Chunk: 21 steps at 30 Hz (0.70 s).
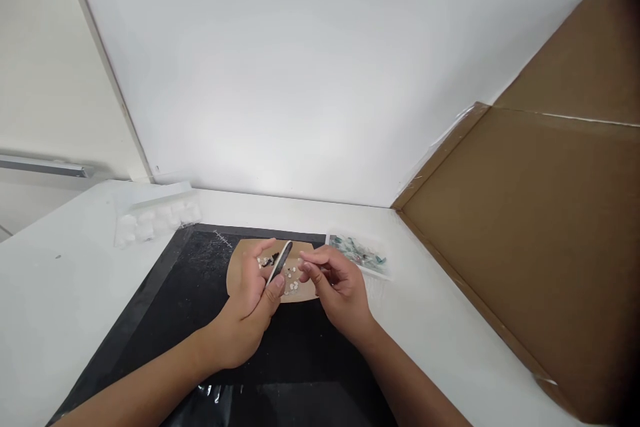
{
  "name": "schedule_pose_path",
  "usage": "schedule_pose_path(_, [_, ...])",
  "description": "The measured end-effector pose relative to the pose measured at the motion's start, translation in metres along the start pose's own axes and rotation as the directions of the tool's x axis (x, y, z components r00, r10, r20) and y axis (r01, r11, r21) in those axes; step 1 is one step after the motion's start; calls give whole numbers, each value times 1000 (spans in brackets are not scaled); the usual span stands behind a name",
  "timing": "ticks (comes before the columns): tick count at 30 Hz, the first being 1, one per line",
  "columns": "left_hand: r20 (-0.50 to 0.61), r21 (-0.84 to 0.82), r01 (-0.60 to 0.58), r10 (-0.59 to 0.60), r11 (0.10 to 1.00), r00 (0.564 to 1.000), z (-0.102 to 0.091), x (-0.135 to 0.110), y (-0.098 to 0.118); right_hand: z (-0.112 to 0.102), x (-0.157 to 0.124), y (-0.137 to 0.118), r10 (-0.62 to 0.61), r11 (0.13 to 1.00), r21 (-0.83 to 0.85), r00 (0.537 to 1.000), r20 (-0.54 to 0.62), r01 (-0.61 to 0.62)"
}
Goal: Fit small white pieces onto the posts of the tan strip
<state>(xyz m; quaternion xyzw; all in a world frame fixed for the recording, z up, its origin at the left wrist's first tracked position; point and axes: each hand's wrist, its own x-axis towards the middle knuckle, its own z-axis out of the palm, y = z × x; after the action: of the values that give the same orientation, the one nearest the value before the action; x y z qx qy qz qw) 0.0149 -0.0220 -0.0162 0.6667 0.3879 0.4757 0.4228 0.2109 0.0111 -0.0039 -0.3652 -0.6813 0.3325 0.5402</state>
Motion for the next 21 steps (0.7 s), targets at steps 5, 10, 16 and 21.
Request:
schedule_pose_path(5, [235,-329,313,-244,891,941,0,3,3,9,-3,-3,-131,980,-145,990,48,136])
schedule_pose_path(10, [138,-229,300,-274,926,952,0,7,9,12,-3,-4,-171,945,-278,985,25,171])
schedule_pose_path(16, [116,-111,412,-400,905,909,5,6,13,5,2,3,-217,889,-407,976,31,211])
schedule_pose_path(21, [125,-121,490,-477,863,870,5,6,22,7,2,3,-302,782,-542,948,100,307])
